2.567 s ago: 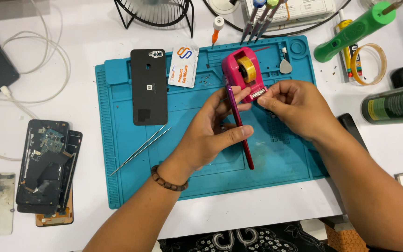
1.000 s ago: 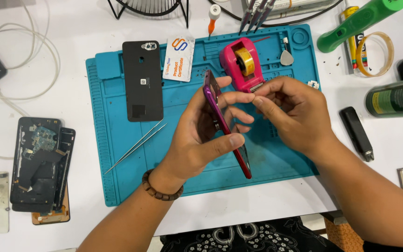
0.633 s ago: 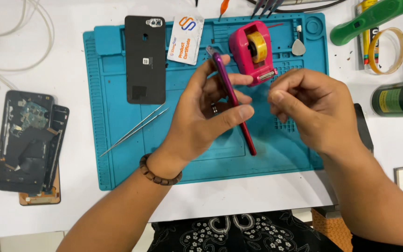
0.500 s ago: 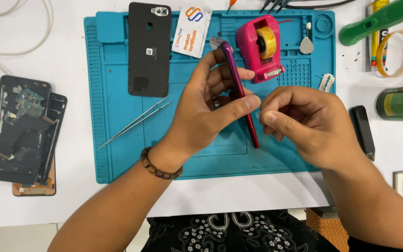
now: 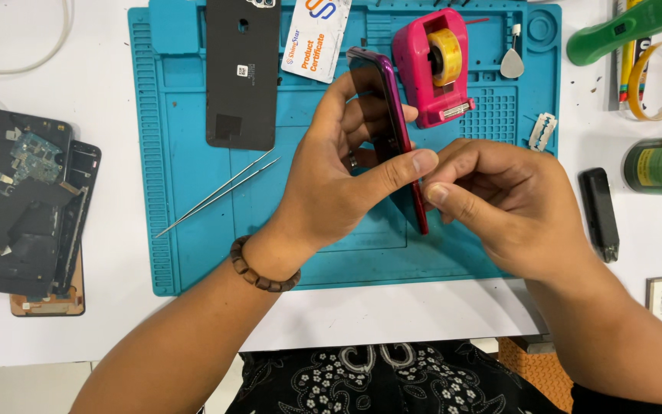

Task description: The person uses a razor blade to pry open the back cover of a red smartphone. They then separate the back cover from the main body, revealing the internal components, including the battery and circuit board. The person continues to manipulate the internal parts of the phone.

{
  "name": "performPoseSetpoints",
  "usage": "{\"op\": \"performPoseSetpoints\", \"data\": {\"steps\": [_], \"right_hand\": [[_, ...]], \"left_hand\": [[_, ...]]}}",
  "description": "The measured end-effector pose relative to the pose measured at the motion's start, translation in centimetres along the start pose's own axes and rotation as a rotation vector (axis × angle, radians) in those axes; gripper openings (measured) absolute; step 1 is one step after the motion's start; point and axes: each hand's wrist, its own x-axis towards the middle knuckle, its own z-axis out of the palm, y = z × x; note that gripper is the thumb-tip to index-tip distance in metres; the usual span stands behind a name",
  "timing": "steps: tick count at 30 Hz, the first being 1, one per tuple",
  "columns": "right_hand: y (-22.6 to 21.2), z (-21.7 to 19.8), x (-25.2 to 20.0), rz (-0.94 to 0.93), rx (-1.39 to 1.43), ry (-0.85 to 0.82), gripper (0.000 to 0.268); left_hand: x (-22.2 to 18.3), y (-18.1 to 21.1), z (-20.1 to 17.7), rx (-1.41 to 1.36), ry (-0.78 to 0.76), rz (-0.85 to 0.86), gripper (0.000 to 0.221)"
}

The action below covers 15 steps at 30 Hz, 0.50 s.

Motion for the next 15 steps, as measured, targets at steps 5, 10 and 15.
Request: {"op": "performPoseSetpoints", "data": {"steps": [5,10,15], "right_hand": [[0.12,0.18,0.01,-0.026,0.003,0.013,0.012],[-0.09,0.38,0.0,-0.009,-0.025,0.038,0.011],[-0.01,0.41,-0.13,-0.009,-0.044,0.06,0.007]], "left_hand": [[-0.03,0.05,0.04,-0.002,0.018,-0.005,0.065],[-0.07,0.09,0.04,-0.011,0.026,-0.005,0.065],[-0.1,-0.03,0.11,-0.045,0.028,0.028,0.064]]}}
